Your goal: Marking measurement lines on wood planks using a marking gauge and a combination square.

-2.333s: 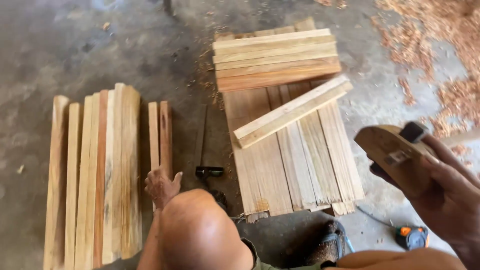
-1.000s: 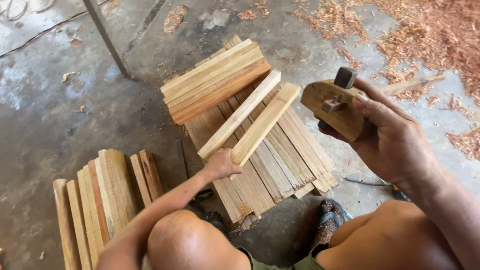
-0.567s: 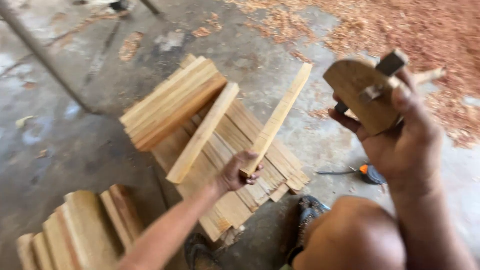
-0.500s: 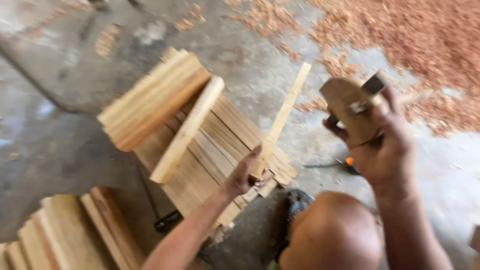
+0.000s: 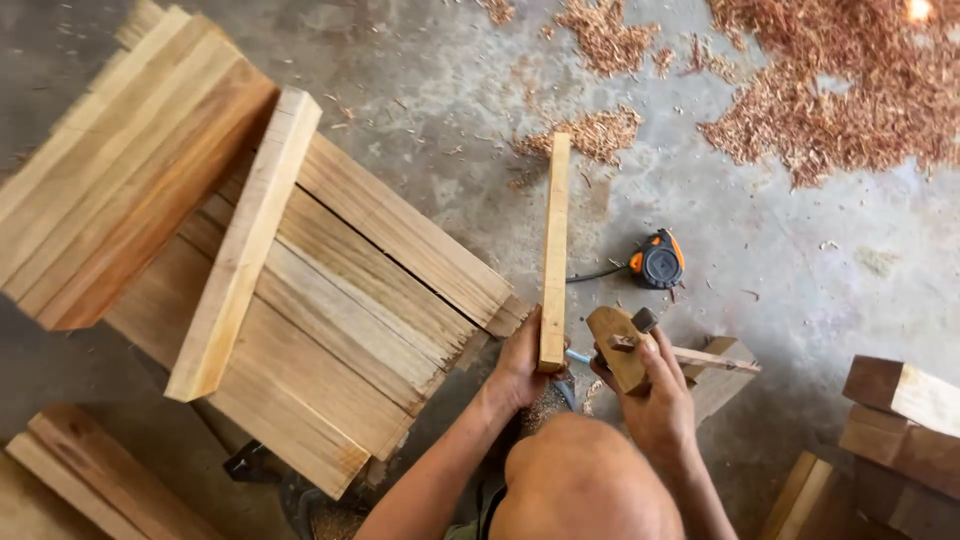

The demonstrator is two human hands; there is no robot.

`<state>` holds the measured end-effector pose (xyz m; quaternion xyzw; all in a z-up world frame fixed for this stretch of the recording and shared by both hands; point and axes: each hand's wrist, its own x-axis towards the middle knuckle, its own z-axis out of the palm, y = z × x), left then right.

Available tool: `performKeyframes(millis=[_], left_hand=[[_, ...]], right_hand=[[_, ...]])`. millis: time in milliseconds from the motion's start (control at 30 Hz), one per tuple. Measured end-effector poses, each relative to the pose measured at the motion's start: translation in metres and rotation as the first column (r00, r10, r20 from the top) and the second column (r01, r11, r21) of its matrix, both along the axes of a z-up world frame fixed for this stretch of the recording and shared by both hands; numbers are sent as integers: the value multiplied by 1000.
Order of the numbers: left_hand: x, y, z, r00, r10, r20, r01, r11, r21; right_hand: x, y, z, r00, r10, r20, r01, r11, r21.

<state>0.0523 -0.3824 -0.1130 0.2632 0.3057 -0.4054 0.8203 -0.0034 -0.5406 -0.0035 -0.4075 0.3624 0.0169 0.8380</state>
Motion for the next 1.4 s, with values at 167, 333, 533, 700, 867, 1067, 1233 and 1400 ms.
performKeyframes(millis=[167, 333, 533, 700, 867, 1067, 1233, 1400], left_hand=[[-11, -16, -6, 999, 16, -50, -10, 993, 114], [-16, -20, 24, 1000, -16, -24, 21, 976, 216], [-20, -18, 51, 989, -52, 138, 14, 964, 267], [-19, -20, 53, 998, -60, 19, 52, 949, 311], [-19, -21, 48, 999, -39, -14, 41, 951, 307], [-19, -19, 52, 996, -83, -13, 83, 932, 353], [-34, -25, 21, 999, -45, -24, 50, 953, 299], [-28, -22, 27, 985, -145, -95, 170, 911, 376]], right_hand=[[4, 0, -38, 999, 31, 22, -28, 992, -123], [21, 20, -21, 979, 204, 1, -186, 894, -407], [18, 35, -16, 926, 369, -78, -345, 747, -569], [17, 39, 6, 913, 388, -126, -385, 717, -581], [21, 41, 18, 903, 385, -193, -424, 715, -556], [11, 41, 15, 891, 401, -214, -449, 704, -550], [27, 34, -22, 918, 371, -142, -387, 752, -534], [16, 34, -9, 908, 408, -101, -383, 707, -595]])
